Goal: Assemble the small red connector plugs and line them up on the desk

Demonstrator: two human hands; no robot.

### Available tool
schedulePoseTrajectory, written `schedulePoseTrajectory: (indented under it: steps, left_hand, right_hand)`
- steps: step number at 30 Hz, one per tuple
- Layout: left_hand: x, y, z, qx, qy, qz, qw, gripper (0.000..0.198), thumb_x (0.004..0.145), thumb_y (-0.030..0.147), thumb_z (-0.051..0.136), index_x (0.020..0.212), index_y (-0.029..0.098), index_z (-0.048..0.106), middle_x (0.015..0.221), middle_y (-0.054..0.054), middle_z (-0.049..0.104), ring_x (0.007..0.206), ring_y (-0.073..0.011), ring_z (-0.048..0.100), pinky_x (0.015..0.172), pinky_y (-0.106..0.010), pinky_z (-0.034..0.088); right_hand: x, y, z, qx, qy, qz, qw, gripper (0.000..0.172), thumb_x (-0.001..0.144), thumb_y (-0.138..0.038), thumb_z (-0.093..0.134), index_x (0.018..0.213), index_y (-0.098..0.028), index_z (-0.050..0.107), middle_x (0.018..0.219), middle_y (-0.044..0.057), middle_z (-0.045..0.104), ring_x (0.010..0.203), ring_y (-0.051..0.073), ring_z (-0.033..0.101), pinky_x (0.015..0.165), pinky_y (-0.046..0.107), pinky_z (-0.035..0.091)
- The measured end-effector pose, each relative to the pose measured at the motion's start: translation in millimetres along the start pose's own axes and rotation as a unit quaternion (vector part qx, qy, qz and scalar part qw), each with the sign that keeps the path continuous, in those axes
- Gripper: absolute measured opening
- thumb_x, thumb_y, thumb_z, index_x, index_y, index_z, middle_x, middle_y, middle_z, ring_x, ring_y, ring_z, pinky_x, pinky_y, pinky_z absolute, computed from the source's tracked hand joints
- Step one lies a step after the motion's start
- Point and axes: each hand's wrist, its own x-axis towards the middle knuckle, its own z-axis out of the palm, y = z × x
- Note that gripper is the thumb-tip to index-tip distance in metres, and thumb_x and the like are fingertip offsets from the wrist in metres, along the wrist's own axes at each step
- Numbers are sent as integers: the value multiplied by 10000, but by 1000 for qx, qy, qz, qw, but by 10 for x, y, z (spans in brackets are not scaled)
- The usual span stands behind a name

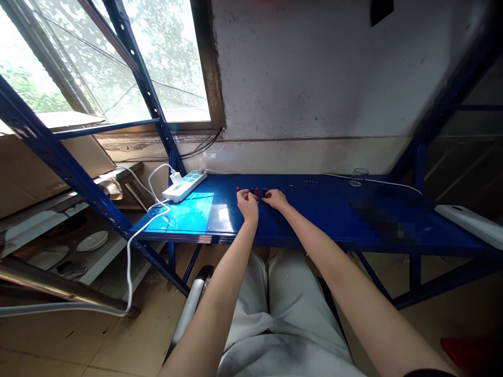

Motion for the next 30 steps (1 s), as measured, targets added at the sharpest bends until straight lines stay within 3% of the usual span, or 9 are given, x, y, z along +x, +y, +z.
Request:
schedulePoseTrajectory:
  steps: [4,7,11,15,23,30]
  left_hand:
    - [-31,37,0,23,-15,2,1000,137,843,287,449,918,174,470,665,2,559,510,-82,510,503,-204,414]
    - [-66,66,4,51,-57,31,997,210,851,365,441,787,176,507,622,2,546,504,-86,501,498,-206,395]
    - [-95,62,13,74,-117,69,988,309,853,412,431,662,179,500,550,9,510,484,-90,484,475,-204,364]
    - [-98,44,16,82,-134,73,985,297,847,401,443,653,183,497,533,14,501,461,-88,466,452,-201,350]
    - [-98,42,8,94,-128,73,985,300,847,392,444,641,181,498,529,12,513,468,-91,471,468,-207,351]
    - [-101,52,7,75,-120,66,988,297,843,390,456,644,179,518,524,14,504,452,-87,459,455,-206,338]
  right_hand:
    - [-104,108,-107,0,2,-6,1000,312,702,-389,631,944,-193,636,873,52,673,864,214,600,796,340,406]
    - [-271,270,-204,81,80,-17,993,261,754,-358,561,943,-191,626,822,42,664,794,187,597,778,338,416]
    - [-509,467,-300,259,225,-27,939,306,804,-428,458,873,-175,615,781,65,640,708,167,581,637,283,441]
    - [-628,507,-349,310,292,13,905,332,811,-459,430,820,-173,599,702,52,599,612,146,535,558,265,414]
    - [-652,447,-312,234,260,-46,936,325,833,-450,405,826,-187,594,723,55,605,641,159,538,596,275,415]
    - [-673,440,-312,187,217,-46,957,398,862,-485,329,874,-185,590,779,83,623,688,178,562,614,275,431]
